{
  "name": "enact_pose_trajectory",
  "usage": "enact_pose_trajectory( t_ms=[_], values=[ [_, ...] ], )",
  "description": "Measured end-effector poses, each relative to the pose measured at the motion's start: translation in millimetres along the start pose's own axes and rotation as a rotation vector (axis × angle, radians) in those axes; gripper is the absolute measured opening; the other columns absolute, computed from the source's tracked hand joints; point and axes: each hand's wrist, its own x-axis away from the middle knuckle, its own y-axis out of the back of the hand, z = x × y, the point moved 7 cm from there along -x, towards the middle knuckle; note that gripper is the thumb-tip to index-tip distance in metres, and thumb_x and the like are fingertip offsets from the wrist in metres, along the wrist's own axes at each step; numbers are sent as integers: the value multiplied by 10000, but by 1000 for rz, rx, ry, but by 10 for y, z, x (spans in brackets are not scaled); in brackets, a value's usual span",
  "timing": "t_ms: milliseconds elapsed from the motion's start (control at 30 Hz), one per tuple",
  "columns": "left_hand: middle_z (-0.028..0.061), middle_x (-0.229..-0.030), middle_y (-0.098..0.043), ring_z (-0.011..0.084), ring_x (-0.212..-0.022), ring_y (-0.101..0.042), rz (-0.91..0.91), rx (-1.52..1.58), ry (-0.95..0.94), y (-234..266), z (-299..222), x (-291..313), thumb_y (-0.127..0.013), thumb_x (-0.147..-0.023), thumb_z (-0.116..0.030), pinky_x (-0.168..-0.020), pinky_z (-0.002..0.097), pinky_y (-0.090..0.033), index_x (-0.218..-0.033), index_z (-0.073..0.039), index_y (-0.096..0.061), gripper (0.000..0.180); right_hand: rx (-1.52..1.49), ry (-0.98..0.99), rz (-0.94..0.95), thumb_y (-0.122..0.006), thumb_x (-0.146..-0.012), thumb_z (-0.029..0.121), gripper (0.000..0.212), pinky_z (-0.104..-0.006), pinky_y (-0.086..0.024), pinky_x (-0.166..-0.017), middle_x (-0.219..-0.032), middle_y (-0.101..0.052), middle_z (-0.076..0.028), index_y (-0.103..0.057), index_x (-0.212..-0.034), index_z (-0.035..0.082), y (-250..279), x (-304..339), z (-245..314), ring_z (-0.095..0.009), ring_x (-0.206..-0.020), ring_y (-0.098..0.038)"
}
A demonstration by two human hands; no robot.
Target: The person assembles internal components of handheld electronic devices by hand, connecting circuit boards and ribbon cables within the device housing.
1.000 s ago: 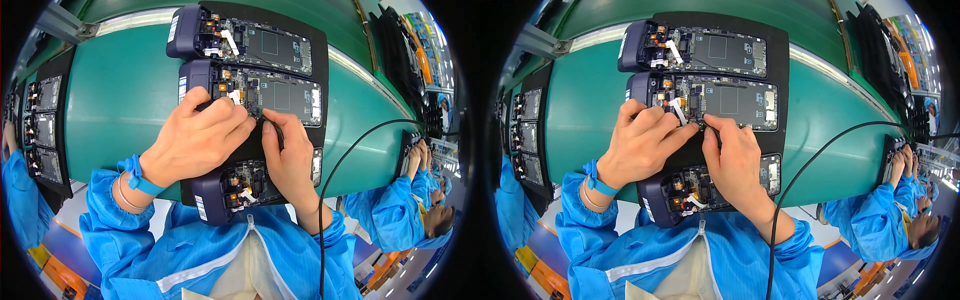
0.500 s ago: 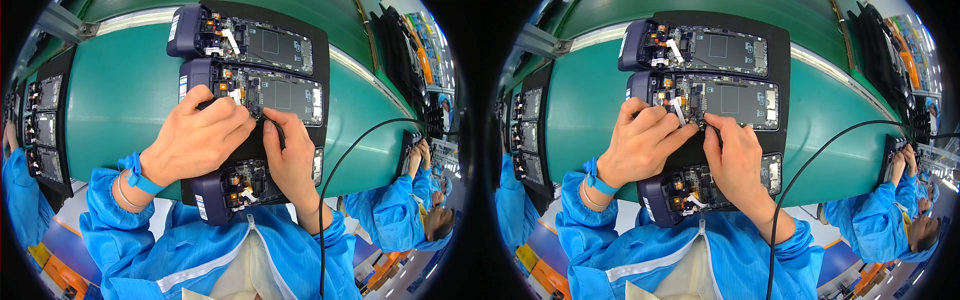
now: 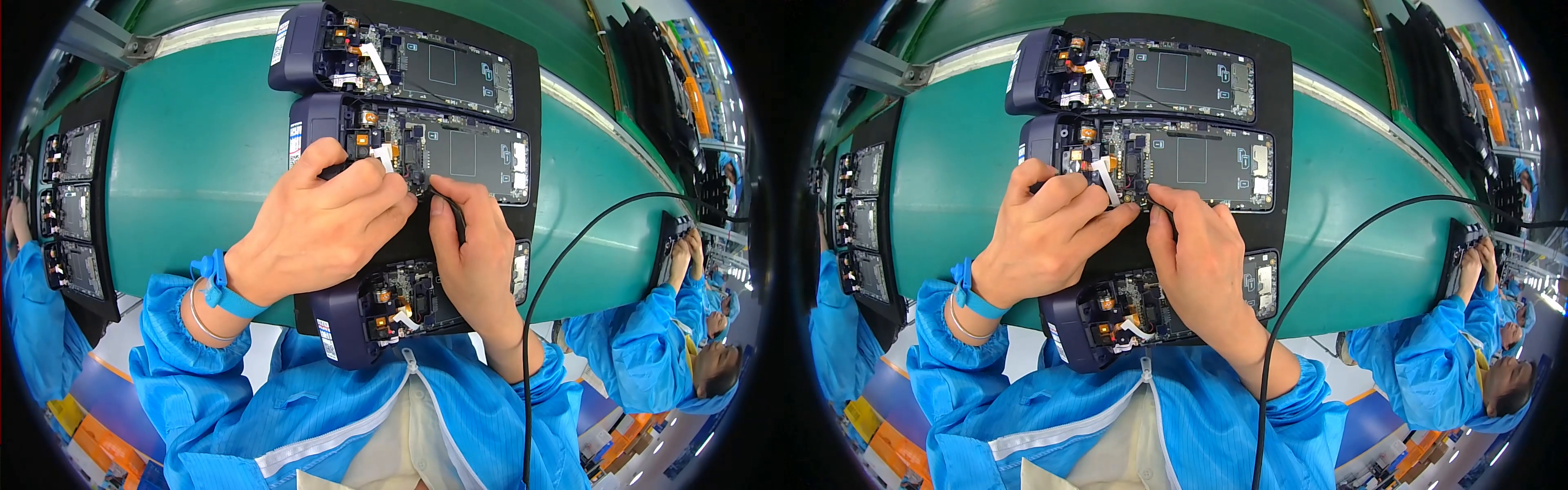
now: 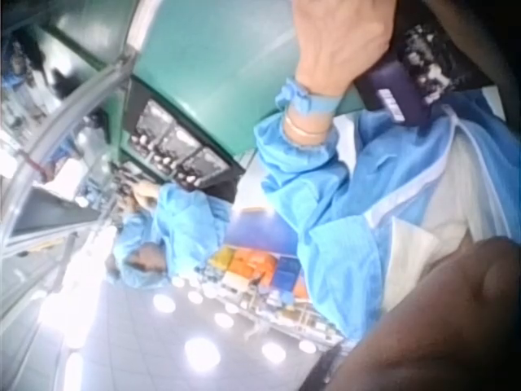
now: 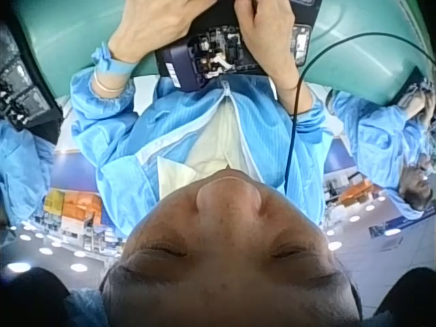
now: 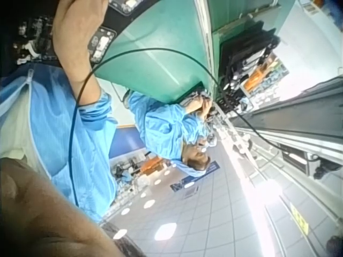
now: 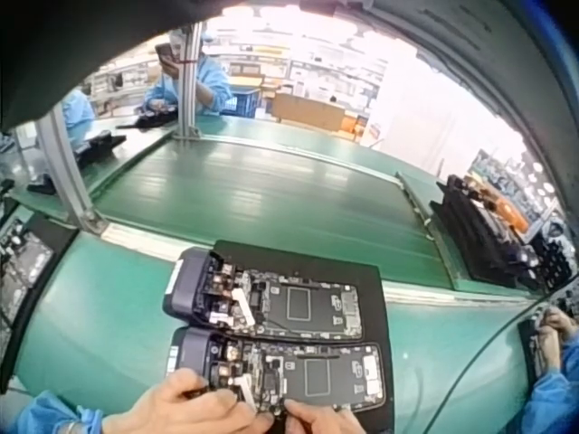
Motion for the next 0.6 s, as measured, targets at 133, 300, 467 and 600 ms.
enact_pose_trajectory(
  t_ms=[133, 300, 467, 600],
  values=[
    [-23, -881, -551, 110, -853, -512, -51, -4, -8, 34, 8, -11, -615, -682, -167, -820, 305, -361, -887, -75, -666, 231, 9, 17, -8, -602, -834, -4, 163, -322, -368, -587, -807, -641, -85, -596, -995, 20, -4, -6, 6, -218, -589, -542],
    [-15, -870, -556, 141, -854, -513, -33, 5, -1, 27, 7, -6, -608, -675, -147, -807, 329, -362, -934, -95, -679, 274, 18, 11, -5, -601, -835, -4, 163, -323, -367, -585, -813, -642, -85, -594, -997, 19, -6, -6, 8, -218, -595, -547],
    [-15, -860, -555, 163, -855, -509, 16, 20, 1, 0, 10, -19, -603, -667, -128, -793, 353, -362, -973, -117, -693, 319, 7, 13, 0, -603, -835, 2, 156, -326, -367, -585, -817, -640, -86, -598, -990, 22, -12, -7, 5, -216, -604, -549],
    [-19, -862, -551, 161, -859, -507, 21, 25, 16, 5, 9, -28, -604, -672, -126, -795, 353, -362, -968, -118, -691, 309, 24, 50, 2, -610, -832, 7, 160, -322, -367, -582, -791, -635, -77, -598, -990, 30, -5, -24, 38, -207, -609, -556]
  ],
)
